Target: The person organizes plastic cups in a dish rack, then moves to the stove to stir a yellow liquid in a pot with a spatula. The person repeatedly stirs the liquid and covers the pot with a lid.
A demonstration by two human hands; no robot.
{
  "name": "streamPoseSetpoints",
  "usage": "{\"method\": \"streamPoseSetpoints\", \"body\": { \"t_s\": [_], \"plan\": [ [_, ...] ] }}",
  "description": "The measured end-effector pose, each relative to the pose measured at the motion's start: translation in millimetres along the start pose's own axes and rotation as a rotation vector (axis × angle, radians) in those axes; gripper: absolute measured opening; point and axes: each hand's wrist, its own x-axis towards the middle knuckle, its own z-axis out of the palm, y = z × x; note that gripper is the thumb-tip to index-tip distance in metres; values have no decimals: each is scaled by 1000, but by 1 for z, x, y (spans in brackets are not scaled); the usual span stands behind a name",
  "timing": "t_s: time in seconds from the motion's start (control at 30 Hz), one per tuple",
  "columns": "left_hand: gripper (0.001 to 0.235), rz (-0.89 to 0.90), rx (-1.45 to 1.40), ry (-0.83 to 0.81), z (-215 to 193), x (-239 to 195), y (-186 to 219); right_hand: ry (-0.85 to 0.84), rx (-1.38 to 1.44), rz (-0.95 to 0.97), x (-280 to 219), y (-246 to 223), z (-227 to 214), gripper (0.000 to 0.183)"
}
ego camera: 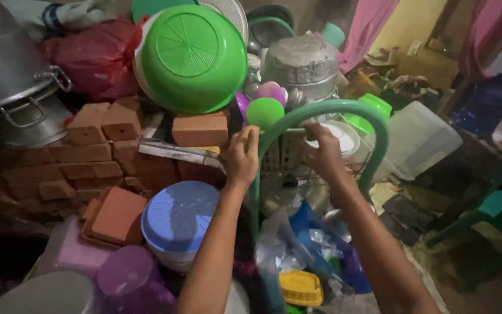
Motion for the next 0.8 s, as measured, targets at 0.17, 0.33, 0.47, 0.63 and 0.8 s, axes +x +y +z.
{"method": "streamPoseSetpoints", "body": {
  "t_s": [0.17, 0.33, 0.47, 0.63, 0.8],
  "plan": [
    [42, 177, -20, 40, 6, -14, -11, -7, 92, -9, -19, 0, -6, 41],
    [35, 126, -93, 13, 9, -13, -14, 109, -7, -100, -35, -3, 4, 39],
    [32, 178, -84, 24, -3, -7, -8, 168, -113, -150, -34, -6, 10, 40],
    [25, 237, -51, 58, -3, -10, 3, 224, -76, -89, -44, -16, 15, 38],
    [25, 327, 57, 100, 1, -13, 2, 183, -23, -175, -46, -9, 4, 42]
  ]
}}
